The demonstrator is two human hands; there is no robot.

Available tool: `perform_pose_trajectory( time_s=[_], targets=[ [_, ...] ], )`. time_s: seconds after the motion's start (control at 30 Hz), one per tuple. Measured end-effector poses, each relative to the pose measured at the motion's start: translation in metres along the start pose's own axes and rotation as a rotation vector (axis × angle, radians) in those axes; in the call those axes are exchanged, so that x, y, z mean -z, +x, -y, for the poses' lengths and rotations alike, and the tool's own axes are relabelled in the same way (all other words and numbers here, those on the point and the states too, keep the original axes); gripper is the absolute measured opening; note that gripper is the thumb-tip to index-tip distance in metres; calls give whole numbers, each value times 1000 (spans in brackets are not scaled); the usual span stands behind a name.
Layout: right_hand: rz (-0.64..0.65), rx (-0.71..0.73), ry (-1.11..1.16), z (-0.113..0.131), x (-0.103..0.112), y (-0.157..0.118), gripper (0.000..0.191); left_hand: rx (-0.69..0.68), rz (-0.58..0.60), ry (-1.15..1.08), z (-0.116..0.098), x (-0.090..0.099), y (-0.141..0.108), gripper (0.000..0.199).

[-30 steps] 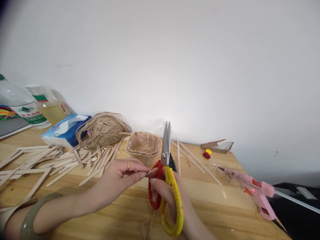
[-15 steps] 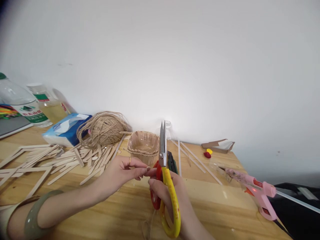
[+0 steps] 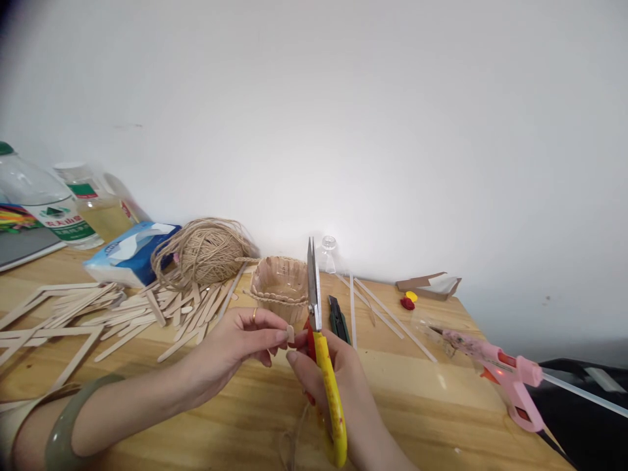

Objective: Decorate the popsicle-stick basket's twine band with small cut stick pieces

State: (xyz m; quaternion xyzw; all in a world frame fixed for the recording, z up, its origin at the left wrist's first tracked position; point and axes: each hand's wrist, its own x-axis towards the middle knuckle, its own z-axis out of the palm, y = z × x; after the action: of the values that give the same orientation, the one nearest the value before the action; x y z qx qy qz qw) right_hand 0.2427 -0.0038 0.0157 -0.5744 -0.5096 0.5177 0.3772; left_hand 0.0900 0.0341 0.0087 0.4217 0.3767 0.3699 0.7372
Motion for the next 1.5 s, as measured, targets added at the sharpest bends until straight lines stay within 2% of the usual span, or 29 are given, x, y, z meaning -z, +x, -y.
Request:
perform_pose_trajectory(
  time_s=[0.33, 0.5, 0.83, 1.0, 1.17, 1.37, 1.43, 1.5],
  targets=[
    [6, 8, -39, 5, -3, 0, 14, 70, 72, 22, 1, -2, -2, 11],
    [26, 5, -34, 5, -1, -1, 21, 69, 64, 39, 1, -2, -2, 8],
    [47, -77, -34, -1, 0, -4, 16, 62, 117, 157, -7, 0, 2, 11],
    [48, -81, -56, 4, 4, -2, 11, 133, 124, 214, -16, 2, 2, 11],
    [56, -68, -72, 7, 6, -1, 10, 172, 174, 236, -15, 5, 2, 14],
    [55, -58, -70, 4, 5, -1, 10, 92, 206, 433, -17, 8, 0, 18],
    [41, -38, -73, 3, 6, 0, 15, 62, 190, 422, -19, 8, -1, 20],
    [31, 41, -52, 1, 9, 1, 20, 7, 142, 357, -23, 7, -2, 19]
  ],
)
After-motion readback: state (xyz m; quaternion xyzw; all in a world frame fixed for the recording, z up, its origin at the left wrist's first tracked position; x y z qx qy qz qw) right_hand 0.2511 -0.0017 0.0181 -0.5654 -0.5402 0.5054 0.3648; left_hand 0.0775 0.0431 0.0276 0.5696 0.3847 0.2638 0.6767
